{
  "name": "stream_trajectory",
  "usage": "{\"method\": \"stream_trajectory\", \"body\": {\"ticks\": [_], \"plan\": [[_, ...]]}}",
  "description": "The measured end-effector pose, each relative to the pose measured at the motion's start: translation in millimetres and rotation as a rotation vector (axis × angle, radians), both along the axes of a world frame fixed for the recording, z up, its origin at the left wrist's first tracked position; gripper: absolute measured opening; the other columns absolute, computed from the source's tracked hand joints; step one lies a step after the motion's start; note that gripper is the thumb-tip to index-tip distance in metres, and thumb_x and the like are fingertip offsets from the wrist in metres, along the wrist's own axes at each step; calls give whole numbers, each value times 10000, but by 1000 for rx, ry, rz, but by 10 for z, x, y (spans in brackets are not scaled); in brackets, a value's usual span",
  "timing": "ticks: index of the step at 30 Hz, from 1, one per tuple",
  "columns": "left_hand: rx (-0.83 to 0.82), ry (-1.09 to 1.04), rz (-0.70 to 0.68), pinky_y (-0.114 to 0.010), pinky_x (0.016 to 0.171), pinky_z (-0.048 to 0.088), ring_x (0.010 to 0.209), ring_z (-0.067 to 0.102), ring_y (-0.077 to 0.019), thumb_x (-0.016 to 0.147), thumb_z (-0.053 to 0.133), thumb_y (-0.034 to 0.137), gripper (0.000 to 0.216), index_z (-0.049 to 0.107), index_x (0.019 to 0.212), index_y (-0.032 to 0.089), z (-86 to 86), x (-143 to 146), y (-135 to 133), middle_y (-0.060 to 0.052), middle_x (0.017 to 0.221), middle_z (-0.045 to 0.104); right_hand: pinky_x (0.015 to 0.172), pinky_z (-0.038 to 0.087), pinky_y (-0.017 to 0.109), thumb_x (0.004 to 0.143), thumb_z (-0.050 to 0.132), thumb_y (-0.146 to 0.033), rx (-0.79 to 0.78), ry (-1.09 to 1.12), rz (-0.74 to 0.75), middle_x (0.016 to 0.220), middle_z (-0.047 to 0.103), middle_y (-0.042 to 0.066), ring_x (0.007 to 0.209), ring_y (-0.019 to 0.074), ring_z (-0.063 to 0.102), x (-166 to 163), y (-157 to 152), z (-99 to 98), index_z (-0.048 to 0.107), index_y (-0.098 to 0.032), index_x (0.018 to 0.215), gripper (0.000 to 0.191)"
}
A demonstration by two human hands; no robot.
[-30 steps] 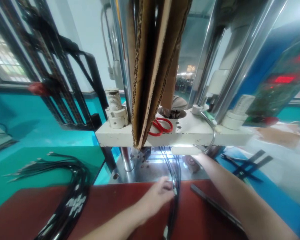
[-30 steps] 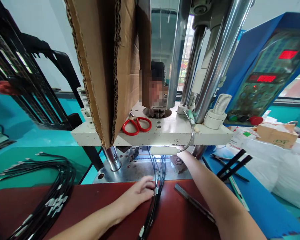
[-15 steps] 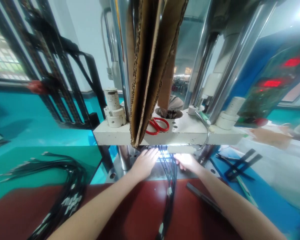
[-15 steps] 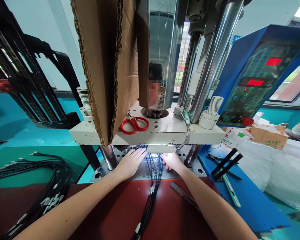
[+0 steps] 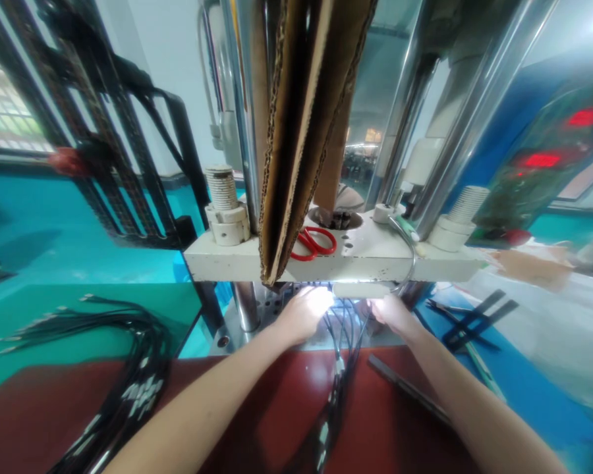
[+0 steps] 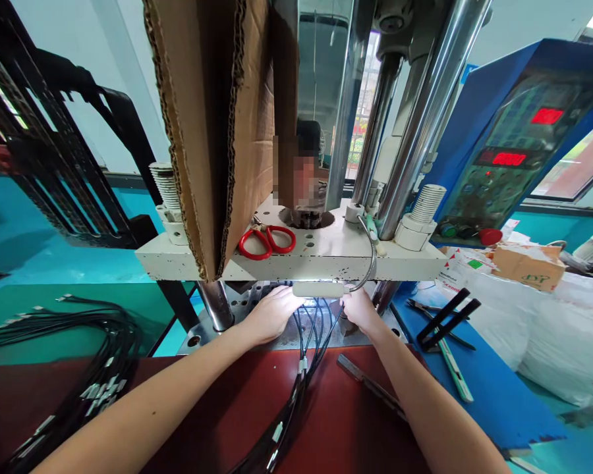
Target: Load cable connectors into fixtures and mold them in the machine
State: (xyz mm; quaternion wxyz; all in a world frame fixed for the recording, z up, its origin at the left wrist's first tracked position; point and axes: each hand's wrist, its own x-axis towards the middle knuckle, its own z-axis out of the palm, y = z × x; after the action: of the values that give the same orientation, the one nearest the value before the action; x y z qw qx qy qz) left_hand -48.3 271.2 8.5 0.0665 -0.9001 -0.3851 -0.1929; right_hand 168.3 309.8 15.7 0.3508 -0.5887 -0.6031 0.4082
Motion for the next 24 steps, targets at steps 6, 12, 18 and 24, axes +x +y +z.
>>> {"method": "stream_trajectory", "body": {"ticks": [6, 12, 18, 24], "plan": [[-57, -21, -43, -399, 899, 340, 1039, 490, -233, 861, 319, 436, 424, 528, 1089, 146, 83, 310, -9, -94, 1098, 575, 283, 203, 162, 850, 454, -259, -21, 17, 42, 371, 325, -114, 268, 35, 260, -1, -36, -17, 433, -167, 565, 301], [-78, -55, 15, -408, 905, 333, 1045, 481, -256, 823, 378, 499, 457, 525, 1070, 145, 27, 449, -19, -105, 1101, 563, 312, 257, 166, 875, 415, -216, -83, 13, 84, 341, 324, -113, 274, 46, 304, -77, 51, -146, 412, -170, 522, 357], [-69, -154, 100, -418, 963, 306, 1116, 439, -267, 756, 455, 558, 596, 422, 1219, 184, 4, 450, 56, -102, 1210, 504, 329, 293, 161, 891, 442, -340, -131, -12, 69, 406, 357, -112, 303, 29, 317, -114, 147, -262, 464, -141, 572, 377], [-78, -142, 154, -407, 942, 345, 1112, 461, -248, 798, 445, 467, 434, 502, 1154, 225, 78, 354, 178, -61, 1171, 553, 299, 235, 152, 883, 454, -343, -40, 20, 10, 416, 332, -116, 293, 20, 265, -247, 125, -191, 453, -145, 591, 353]]}}
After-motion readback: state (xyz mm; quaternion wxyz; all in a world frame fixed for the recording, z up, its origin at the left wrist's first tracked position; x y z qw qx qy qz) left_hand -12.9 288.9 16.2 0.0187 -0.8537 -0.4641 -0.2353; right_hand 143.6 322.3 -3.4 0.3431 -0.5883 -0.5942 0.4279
